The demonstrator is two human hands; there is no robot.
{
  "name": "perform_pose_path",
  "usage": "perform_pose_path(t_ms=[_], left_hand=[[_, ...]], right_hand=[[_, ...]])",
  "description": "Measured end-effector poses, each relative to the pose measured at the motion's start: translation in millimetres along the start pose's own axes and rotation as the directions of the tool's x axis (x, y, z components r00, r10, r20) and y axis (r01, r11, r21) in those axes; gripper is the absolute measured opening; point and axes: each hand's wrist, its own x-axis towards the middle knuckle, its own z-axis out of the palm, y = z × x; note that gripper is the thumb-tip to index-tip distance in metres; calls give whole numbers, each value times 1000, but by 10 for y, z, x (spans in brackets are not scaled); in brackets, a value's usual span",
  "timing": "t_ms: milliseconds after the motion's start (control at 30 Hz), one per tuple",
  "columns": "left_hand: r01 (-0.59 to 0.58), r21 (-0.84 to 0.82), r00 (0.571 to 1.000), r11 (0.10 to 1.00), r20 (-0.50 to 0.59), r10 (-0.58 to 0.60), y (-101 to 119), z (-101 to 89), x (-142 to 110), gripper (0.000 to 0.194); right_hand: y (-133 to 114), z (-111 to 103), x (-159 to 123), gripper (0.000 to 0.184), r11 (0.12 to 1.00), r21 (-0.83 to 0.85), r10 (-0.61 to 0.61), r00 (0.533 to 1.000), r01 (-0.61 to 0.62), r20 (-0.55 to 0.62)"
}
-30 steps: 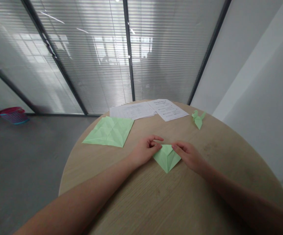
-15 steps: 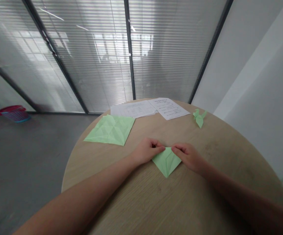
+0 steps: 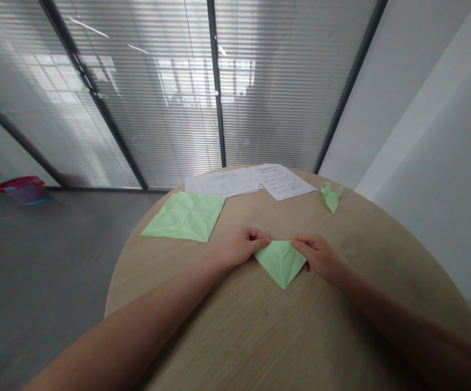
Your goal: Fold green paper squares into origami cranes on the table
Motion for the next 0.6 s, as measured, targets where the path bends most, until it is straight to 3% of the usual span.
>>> perform_pose_path(t_ms=[100,267,600], left_hand=[[4,-14,1000,1000,9,-3,-10,-2,14,38],[46,-65,997,997,-63,-50,-36,0,33,42],[8,-73,997,997,-80,-13,-59,22,28,28]], right_hand=[[-11,-7,6,38,1000,-3,14,1000,-14,-5],[26,-9,23,37,1000,9,8,1000,-8,-14],[11,-12,31,39,997,72,13,1000,-13,5]])
